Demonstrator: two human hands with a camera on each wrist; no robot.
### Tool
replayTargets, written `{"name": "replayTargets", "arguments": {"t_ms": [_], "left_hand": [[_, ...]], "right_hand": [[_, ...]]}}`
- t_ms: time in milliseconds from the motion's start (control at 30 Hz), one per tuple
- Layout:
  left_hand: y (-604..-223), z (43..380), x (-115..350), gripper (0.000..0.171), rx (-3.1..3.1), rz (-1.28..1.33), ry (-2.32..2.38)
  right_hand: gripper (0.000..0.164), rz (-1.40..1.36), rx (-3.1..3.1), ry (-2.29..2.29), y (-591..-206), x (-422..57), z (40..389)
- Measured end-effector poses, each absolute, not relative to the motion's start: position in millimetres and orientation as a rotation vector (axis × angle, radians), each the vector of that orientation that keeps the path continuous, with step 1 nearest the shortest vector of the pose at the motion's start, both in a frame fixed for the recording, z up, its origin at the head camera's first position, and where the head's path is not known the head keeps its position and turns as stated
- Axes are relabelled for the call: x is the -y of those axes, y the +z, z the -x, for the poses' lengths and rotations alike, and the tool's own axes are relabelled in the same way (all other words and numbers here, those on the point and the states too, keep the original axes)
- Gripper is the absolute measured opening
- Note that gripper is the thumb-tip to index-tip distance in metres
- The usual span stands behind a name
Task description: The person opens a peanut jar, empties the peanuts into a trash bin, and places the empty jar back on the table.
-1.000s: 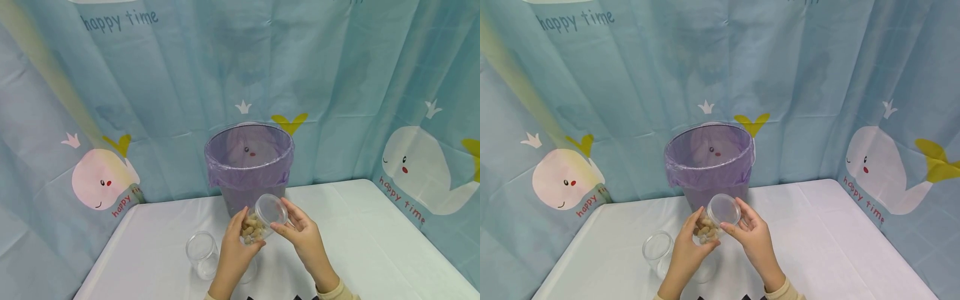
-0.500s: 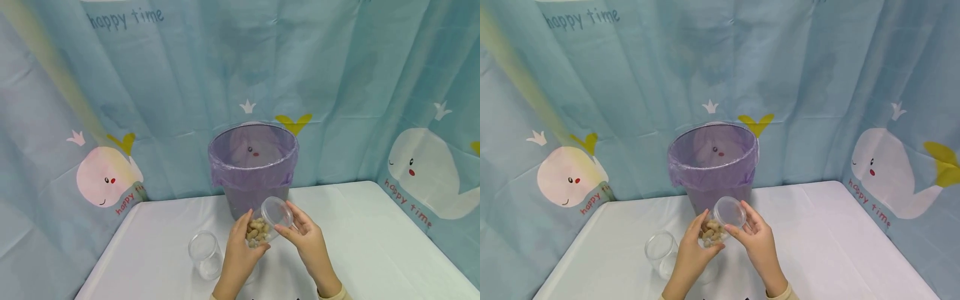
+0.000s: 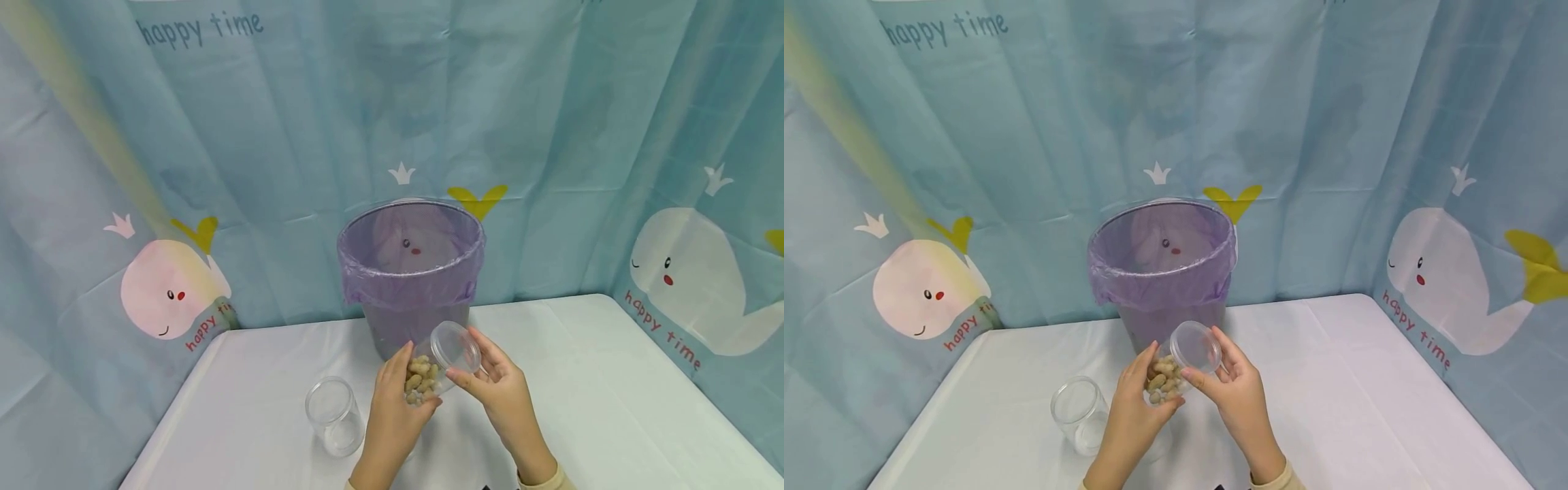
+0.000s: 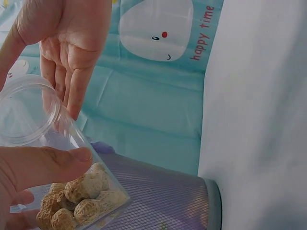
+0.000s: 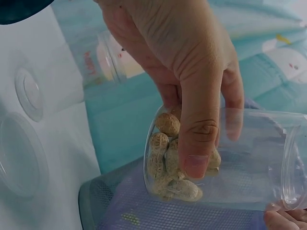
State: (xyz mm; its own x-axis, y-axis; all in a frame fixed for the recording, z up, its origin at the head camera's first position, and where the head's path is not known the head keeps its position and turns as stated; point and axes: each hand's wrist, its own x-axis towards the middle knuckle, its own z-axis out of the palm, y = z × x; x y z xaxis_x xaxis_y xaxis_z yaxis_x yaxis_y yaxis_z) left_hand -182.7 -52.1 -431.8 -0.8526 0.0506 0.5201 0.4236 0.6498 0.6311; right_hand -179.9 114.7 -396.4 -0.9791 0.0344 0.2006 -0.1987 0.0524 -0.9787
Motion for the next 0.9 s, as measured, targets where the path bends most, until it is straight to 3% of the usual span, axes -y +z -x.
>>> {"name": "replayTargets", "arguments": {"t_ms": [900], "left_hand": [[-429.3,179.7,53.6,0.093,2.35,0.476,-0.94]], "right_hand": [[0.075,-0.192,2.134,2.068,-391.6,-115.3,178.0]]}}
